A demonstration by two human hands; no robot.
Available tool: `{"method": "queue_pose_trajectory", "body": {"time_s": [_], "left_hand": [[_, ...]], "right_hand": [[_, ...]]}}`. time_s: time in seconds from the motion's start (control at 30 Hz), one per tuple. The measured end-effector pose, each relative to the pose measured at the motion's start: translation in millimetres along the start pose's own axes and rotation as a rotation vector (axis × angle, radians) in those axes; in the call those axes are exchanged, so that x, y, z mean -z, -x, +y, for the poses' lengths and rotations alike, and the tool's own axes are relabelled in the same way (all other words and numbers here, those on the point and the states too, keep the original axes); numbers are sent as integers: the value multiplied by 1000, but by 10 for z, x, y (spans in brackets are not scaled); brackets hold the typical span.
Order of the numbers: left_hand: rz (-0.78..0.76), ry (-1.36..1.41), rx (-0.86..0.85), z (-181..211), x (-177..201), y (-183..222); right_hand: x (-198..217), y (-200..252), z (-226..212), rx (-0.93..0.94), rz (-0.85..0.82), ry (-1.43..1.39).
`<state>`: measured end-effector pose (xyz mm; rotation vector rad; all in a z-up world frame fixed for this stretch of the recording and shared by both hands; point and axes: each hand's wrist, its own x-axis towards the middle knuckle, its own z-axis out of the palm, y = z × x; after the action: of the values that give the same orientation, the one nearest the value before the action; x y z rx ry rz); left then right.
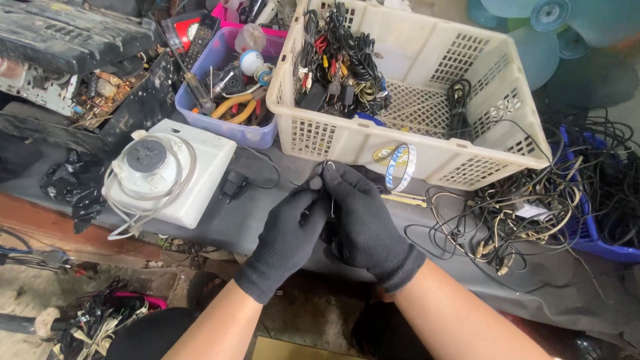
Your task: The person is sorting through electronic parts and attempting to connect a small metal clip to a plastic component.
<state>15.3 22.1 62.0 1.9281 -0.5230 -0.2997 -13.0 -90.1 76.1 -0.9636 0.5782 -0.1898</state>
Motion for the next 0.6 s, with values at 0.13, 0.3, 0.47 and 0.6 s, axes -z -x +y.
{"method": "queue_pose_trajectory", "body": {"time_s": [0.13, 0.3, 0.47, 0.6], "left_hand": [[-178, 34, 314, -4, 45, -144], [1, -146, 50, -380, 261, -253], [69, 198, 288, -475, 483, -394], [99, 413, 416, -521, 389, -451]], "right_hand": [[44, -244, 33, 12, -24, 60], [30, -385, 39, 28, -79, 229], [-275, -265, -60, 68, -172, 479], [-457, -172, -243, 116, -180, 677]]}}
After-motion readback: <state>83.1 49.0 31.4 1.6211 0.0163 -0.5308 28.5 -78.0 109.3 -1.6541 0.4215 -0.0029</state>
